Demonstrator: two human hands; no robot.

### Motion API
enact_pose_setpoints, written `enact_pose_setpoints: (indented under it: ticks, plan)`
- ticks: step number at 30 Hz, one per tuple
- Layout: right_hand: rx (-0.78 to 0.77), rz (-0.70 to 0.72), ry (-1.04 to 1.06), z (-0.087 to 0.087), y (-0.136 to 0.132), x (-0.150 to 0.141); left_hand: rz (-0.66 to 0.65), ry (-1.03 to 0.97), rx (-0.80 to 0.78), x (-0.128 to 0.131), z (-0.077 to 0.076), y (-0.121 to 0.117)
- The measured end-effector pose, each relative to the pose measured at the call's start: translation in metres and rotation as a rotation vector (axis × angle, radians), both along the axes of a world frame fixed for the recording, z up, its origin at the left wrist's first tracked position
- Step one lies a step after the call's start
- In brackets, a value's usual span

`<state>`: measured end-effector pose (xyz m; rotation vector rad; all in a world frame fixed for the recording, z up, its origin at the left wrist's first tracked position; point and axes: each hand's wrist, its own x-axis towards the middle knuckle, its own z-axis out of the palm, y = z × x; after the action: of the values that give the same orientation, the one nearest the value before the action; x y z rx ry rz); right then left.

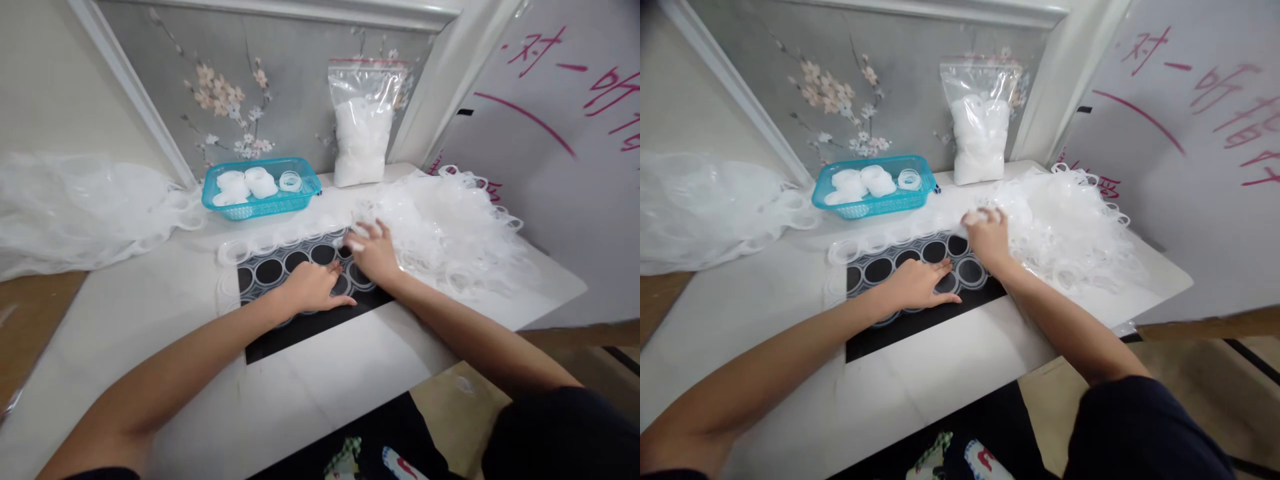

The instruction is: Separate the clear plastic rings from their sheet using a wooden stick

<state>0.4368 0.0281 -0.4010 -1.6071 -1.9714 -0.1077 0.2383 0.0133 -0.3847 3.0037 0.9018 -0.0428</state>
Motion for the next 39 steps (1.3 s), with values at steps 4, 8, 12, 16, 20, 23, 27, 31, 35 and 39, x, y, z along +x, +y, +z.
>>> enact_pose_setpoints:
  ticks: [4,8,12,16,20,23,27,31,35,39]
  plan:
    - [0.184,-0.291,0.222,0.031,0.01,0.019,0.019,0.017,-0.021,0.004,0.014,0.0]
    - [-0.063,0.055,0.317,0.016,-0.048,0.018,-0.043,-0.011,0.003,0.005,0.018,-0.018]
    - [-0.317,0.114,0.518,-0.011,-0.098,0.008,-0.128,0.036,0.018,0.003,0.007,-0.041]
    - [-0.347,0.099,0.615,-0.015,-0.098,0.006,-0.117,0.045,0.021,0.002,0.0,-0.049]
    - [-0.343,0.095,0.618,-0.012,-0.089,0.008,-0.114,0.051,0.008,0.001,-0.002,-0.047]
    - [-0.342,0.088,0.572,-0.014,-0.093,0.007,-0.115,0.038,-0.018,0.001,-0.004,-0.047]
    - [-0.246,0.046,0.335,-0.021,-0.105,0.002,-0.091,0.008,-0.086,0.001,-0.001,-0.048]
    - [-0.033,0.106,-0.071,-0.015,-0.092,0.009,-0.068,-0.023,-0.187,0.002,0.003,-0.048]
    - [0.147,-0.24,-0.017,0.013,-0.044,0.037,-0.069,-0.006,-0.238,0.003,0.005,-0.046]
    - [0.189,-0.275,0.107,0.026,-0.03,0.039,-0.048,-0.003,-0.22,-0.001,0.012,-0.052]
